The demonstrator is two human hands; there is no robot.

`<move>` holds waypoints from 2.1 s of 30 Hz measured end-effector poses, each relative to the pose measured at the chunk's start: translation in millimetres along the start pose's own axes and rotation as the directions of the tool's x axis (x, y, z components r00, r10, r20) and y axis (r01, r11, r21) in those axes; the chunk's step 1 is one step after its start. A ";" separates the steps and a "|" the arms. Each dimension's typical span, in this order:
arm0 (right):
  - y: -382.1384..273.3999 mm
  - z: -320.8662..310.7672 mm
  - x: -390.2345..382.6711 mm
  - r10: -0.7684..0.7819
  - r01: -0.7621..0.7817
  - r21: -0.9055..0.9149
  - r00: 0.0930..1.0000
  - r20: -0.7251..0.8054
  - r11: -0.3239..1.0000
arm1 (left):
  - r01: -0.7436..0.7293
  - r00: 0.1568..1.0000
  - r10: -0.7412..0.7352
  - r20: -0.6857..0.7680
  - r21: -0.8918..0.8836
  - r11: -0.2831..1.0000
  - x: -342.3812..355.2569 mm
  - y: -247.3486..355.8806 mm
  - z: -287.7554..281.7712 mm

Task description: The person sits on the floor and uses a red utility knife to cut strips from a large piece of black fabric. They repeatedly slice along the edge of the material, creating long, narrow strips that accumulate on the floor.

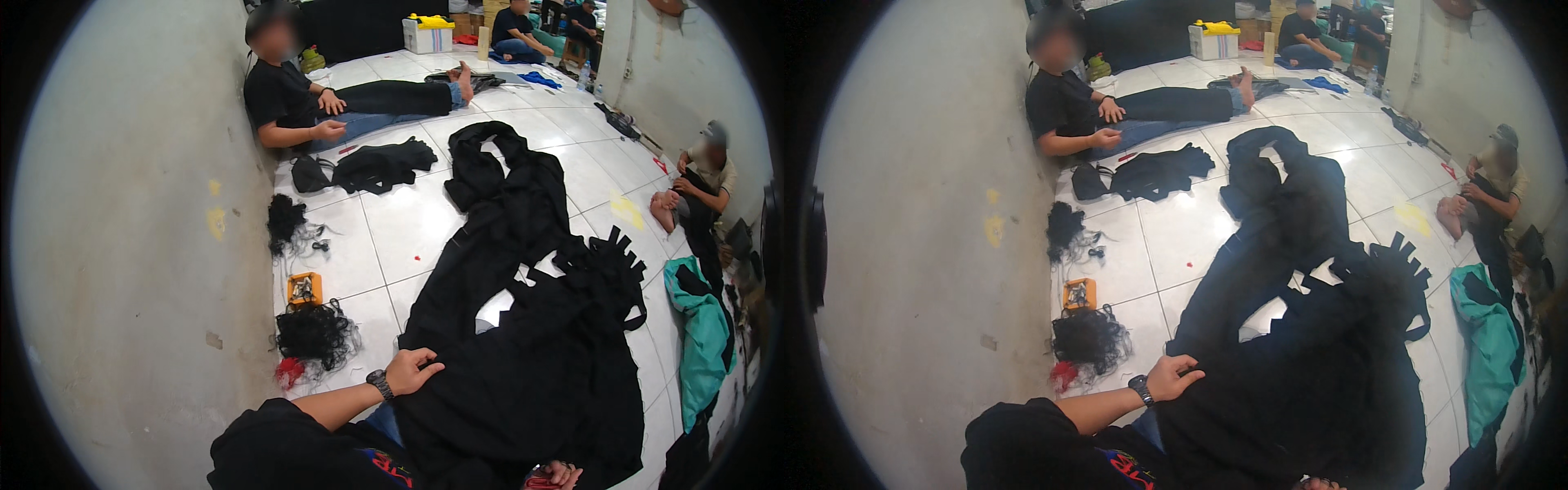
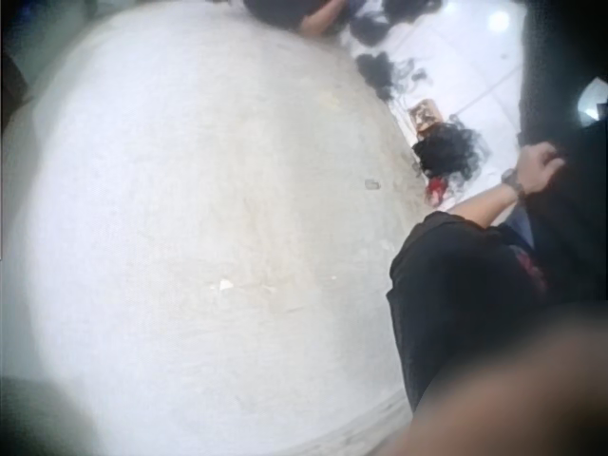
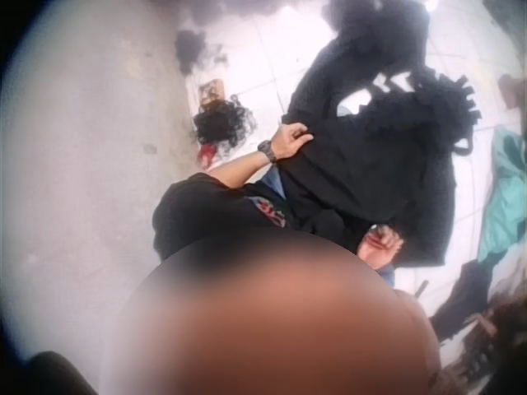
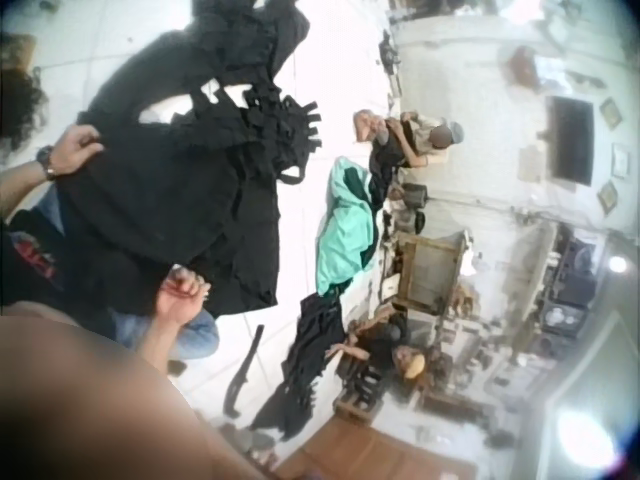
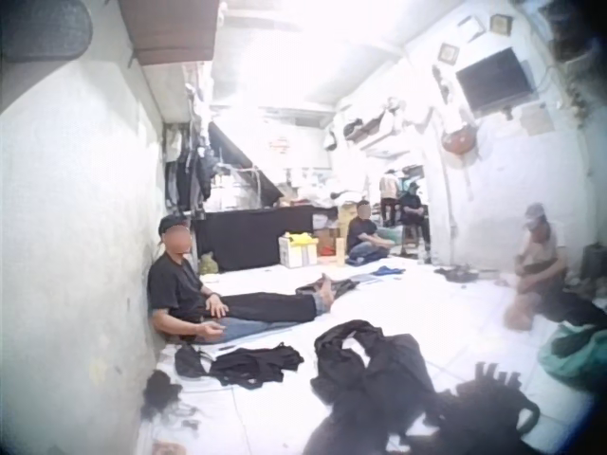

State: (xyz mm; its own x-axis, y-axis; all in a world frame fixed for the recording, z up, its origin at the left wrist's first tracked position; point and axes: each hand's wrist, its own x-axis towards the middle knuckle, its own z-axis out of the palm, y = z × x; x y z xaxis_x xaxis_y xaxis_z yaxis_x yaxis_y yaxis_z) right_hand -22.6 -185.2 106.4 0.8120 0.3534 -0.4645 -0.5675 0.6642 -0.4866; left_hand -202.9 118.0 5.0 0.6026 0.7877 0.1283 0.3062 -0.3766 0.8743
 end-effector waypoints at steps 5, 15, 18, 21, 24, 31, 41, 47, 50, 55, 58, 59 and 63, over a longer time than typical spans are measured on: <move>-19.9 -37.2 24.0 0.178 -0.178 0.020 0.984 0.018 0.984 | 0.006 1.000 -0.007 -0.019 -0.068 0.998 -2.7 -14.3 9.3; -28.2 -39.5 32.8 0.129 -0.150 -0.089 0.970 -0.205 0.985 | -0.009 0.999 0.008 0.039 0.024 1.000 -5.8 -14.4 7.6; -31.7 -58.9 41.5 0.134 -0.149 -0.144 0.985 -0.110 0.978 | -0.062 0.997 0.060 0.039 0.040 0.997 -5.6 -15.7 6.0; -7.3 -76.7 55.0 -0.145 0.245 -0.910 0.967 0.207 0.334 | -0.204 0.979 0.203 0.024 0.042 0.978 -0.9 -4.6 2.8; 35.0 7.4 9.7 0.045 0.330 -0.592 0.895 0.443 -0.735 | -0.280 0.958 0.271 0.092 0.100 0.955 -4.8 4.7 -14.7; 73.4 -33.7 31.5 0.331 0.509 -0.497 0.853 0.404 -0.703 | -0.224 0.973 0.224 0.058 0.002 0.975 -13.3 -11.3 -15.6; 74.3 -44.5 36.5 0.365 0.580 -0.445 0.798 0.480 -0.683 | 0.217 0.948 -0.312 -0.064 -0.589 0.778 -24.9 -38.2 22.2; 68.2 -48.0 28.7 0.260 0.629 -0.523 0.747 0.612 -0.575 | 0.244 0.948 -0.251 0.195 0.059 0.968 15.1 13.8 -19.5; 66.6 -41.0 17.8 0.253 0.631 -0.583 0.759 0.600 -0.511 | 0.120 0.988 -0.139 0.062 0.248 0.961 14.3 36.1 -5.3; 33.1 -45.4 8.2 0.163 0.680 -0.562 0.693 0.702 -0.471 | 0.019 0.991 0.001 -0.136 0.152 0.988 0.0 20.6 21.7; 15.4 -40.6 0.7 0.178 0.692 -0.491 0.656 0.733 -0.530 | 0.013 0.990 0.006 -0.138 0.141 0.990 -0.6 19.0 21.3; 11.8 -43.4 0.3 0.208 0.712 -0.445 0.628 0.750 -0.543 | 0.011 0.990 0.010 -0.140 0.144 0.989 0.3 18.7 21.2; -1.2 -58.1 2.4 0.256 0.712 -0.348 0.593 0.764 -0.610 | 0.013 0.987 0.006 -0.163 0.114 0.993 -2.1 18.2 22.0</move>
State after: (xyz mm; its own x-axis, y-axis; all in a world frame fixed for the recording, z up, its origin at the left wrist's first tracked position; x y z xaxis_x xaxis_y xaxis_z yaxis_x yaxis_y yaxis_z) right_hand -27.8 -223.4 62.8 0.4401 0.8827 0.1649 0.8768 -0.3828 -0.2909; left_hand -182.3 98.8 10.3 0.4759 0.8546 0.2079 0.3957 -0.4192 0.8171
